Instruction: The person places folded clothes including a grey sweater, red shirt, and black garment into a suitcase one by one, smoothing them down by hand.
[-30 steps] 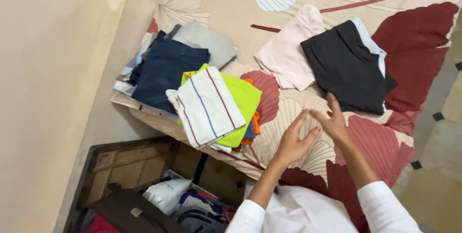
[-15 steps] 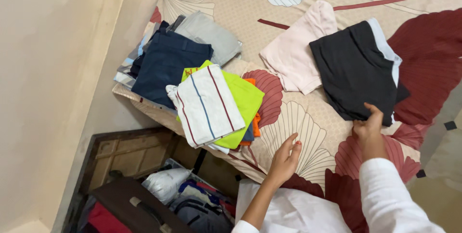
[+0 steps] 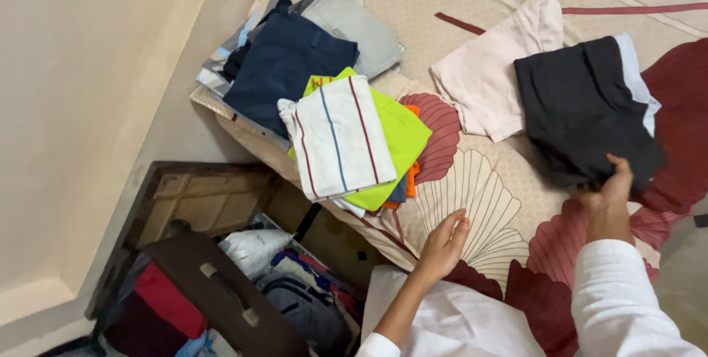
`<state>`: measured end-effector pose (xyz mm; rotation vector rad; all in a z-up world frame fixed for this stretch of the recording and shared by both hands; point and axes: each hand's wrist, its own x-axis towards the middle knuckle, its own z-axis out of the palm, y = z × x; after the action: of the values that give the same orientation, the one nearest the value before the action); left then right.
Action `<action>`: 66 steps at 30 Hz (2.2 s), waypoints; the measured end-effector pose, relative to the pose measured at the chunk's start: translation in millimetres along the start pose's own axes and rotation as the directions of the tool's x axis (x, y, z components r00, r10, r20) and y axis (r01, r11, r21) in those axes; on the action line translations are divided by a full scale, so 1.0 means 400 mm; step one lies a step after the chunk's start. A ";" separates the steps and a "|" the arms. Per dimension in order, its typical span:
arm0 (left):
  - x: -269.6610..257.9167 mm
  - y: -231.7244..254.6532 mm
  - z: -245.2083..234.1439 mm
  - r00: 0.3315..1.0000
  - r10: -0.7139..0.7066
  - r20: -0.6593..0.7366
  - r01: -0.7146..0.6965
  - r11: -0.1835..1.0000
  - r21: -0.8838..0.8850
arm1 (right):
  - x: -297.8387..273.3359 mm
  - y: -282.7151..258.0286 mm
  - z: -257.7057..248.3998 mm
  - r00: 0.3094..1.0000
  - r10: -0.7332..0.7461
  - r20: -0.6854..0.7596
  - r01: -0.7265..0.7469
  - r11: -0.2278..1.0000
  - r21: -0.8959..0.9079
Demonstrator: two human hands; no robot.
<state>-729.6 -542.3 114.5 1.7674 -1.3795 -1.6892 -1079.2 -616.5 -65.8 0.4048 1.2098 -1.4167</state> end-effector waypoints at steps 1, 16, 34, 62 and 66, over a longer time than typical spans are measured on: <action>0.000 -0.001 -0.005 1.000 0.021 -0.016 -0.021 1.000 -0.013 | -0.008 -0.008 0.024 0.997 -0.026 -0.067 0.026 1.000 -0.009; 0.011 -0.178 -0.081 0.990 0.015 -0.139 -0.081 0.875 -0.478 | -0.290 -0.185 0.374 0.864 -0.208 0.459 0.282 0.954 -0.099; -0.311 0.047 -0.380 0.814 0.354 -0.461 -0.581 0.529 -0.619 | -0.992 0.335 0.635 0.563 0.346 0.751 0.689 0.305 -0.657; -0.854 -0.949 -0.778 0.704 -0.379 -0.601 -0.695 -0.190 -0.694 | -1.394 1.108 0.861 0.429 0.754 0.497 0.315 0.391 -0.865; -1.018 -0.986 -0.853 0.694 -0.440 -0.571 -0.676 -0.124 -0.726 | -1.381 1.221 0.847 0.434 0.784 0.444 0.327 0.322 -0.888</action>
<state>-193.0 -155.4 122.4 0.8269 0.3680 -0.9254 -368.1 -507.7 309.7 -0.8929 0.7322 -0.1795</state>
